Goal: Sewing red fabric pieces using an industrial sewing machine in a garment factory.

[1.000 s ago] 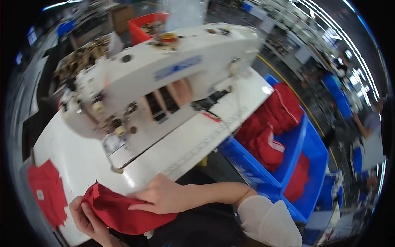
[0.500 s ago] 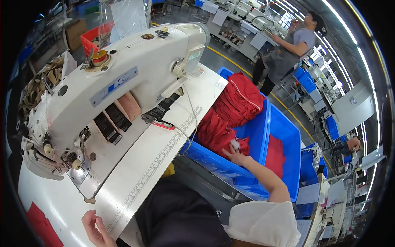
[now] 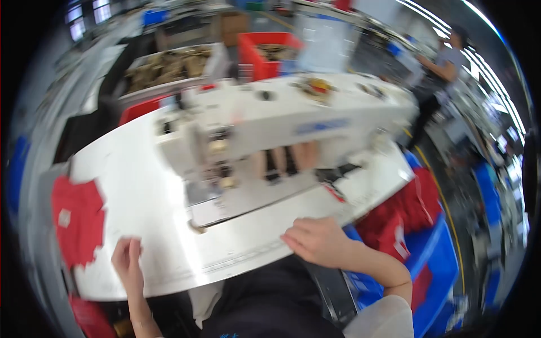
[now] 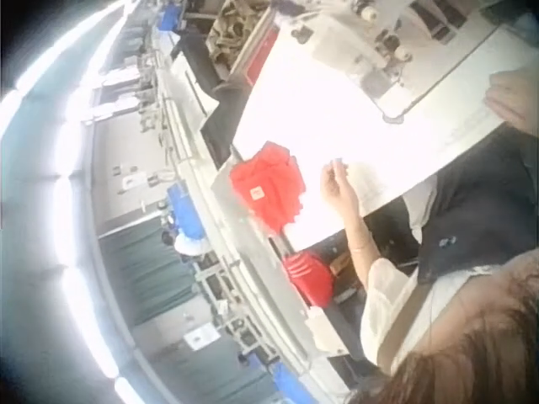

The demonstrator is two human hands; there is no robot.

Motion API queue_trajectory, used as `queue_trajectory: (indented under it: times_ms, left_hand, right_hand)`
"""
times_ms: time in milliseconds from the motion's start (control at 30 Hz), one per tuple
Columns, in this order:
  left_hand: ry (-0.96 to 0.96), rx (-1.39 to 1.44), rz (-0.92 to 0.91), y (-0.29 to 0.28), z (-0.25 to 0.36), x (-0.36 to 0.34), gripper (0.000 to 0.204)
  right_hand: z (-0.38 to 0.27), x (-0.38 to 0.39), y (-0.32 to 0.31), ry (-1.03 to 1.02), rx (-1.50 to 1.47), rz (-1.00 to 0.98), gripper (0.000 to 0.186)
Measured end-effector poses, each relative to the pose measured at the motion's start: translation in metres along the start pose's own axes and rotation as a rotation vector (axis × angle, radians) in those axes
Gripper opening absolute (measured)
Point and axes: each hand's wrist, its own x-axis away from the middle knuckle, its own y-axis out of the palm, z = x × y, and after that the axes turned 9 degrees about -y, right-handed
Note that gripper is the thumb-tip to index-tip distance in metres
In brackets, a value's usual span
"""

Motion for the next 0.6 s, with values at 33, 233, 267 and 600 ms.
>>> queue_trajectory:
  times_ms: [33, 233, 267, 600]
  left_hand:
    - [0.004, 0.024, 0.064, -0.008, -0.005, -0.017, 0.01]
    - [0.117, -0.335, 0.509, -0.141, -0.049, -0.091, 0.011]
    - [0.104, -0.479, 0.548, -0.159, -0.053, -0.09, 0.011]
    - [0.153, -1.341, 0.295, -0.122, -0.093, -0.094, 0.016]
  right_hand:
    - [-0.005, -0.017, 0.02, -0.116, -0.049, 0.007, 0.016]
    - [-0.032, -0.077, 0.108, -0.603, -0.244, 0.031, 0.025]
    - [-0.034, -0.08, 0.112, -0.572, -0.272, 0.024, 0.032]
    - [-0.02, -0.083, 0.114, -0.54, -0.287, -0.002, 0.029]
